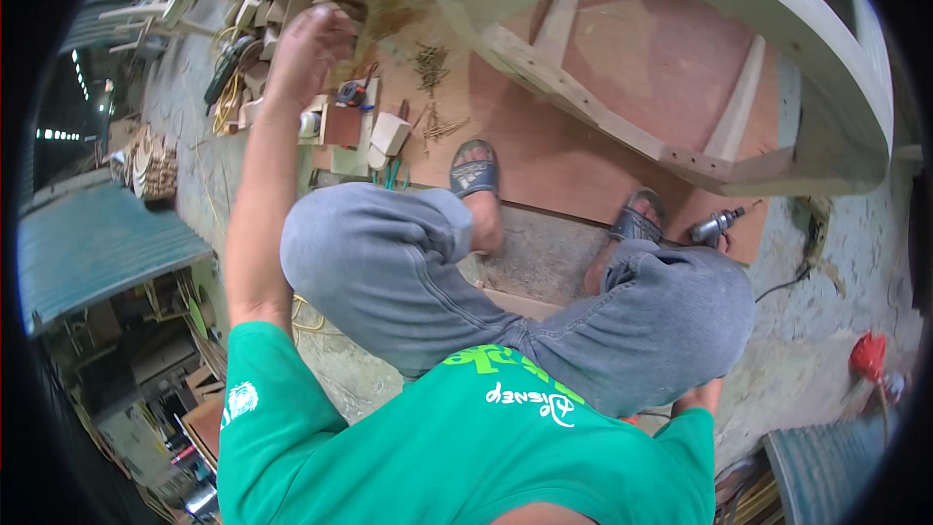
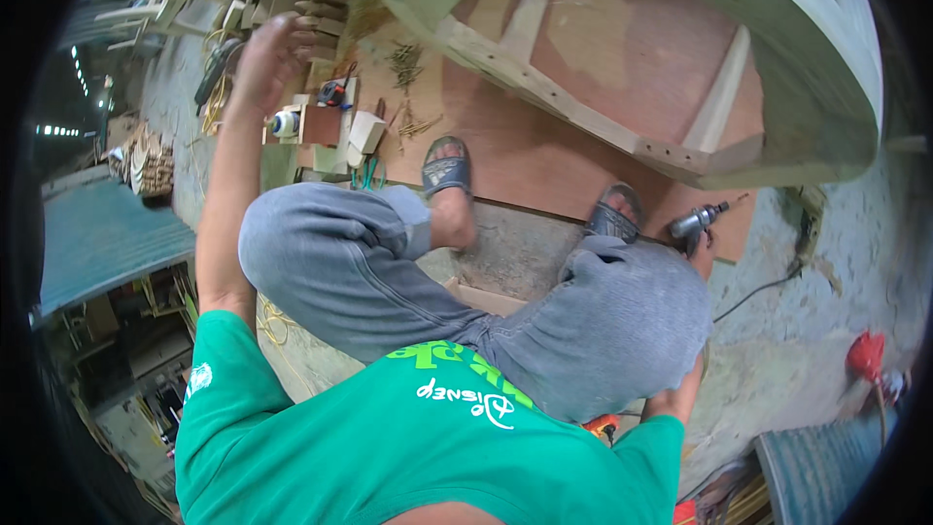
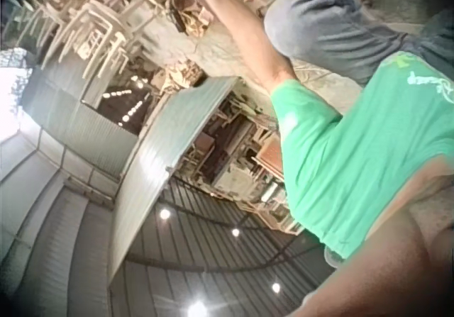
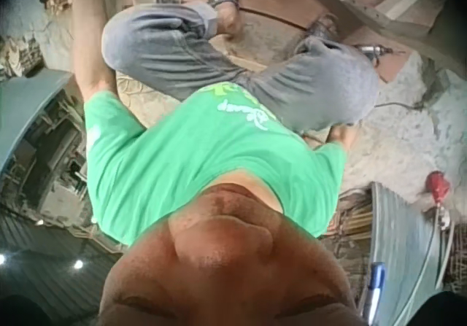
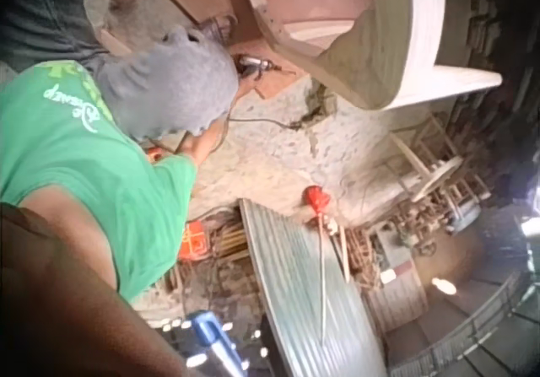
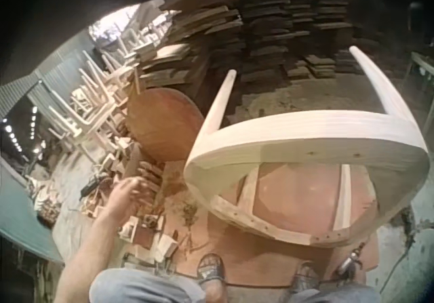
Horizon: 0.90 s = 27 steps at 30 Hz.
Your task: Assembling a wooden chair frame using a power drill and screws.
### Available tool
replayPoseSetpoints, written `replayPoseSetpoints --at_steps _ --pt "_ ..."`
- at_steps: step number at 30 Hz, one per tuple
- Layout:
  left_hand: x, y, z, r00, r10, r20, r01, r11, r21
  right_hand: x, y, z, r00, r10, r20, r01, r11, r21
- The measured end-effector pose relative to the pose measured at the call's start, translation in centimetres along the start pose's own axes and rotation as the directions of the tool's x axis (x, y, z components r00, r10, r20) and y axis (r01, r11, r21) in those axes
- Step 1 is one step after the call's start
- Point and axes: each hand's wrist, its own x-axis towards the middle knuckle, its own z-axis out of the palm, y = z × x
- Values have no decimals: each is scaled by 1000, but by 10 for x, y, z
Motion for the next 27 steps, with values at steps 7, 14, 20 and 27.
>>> replayPoseSetpoints --at_steps 7,14,20,27 --pt "-61 -180 -16 960 -279 -28 270 892 363 7 -36 -74 890 422 172 -437 682 587" --pt "-49 -315 18 985 173 -1 -92 528 845 -29 -126 -107 981 186 -59 -193 969 -156" --pt "-43 -294 19 998 66 0 -32 479 877 -57 -133 -142 974 227 -24 -228 973 -35" --pt "-20 -300 24 988 -108 114 -58 421 905 -78 -181 -113 934 227 275 -304 909 284"
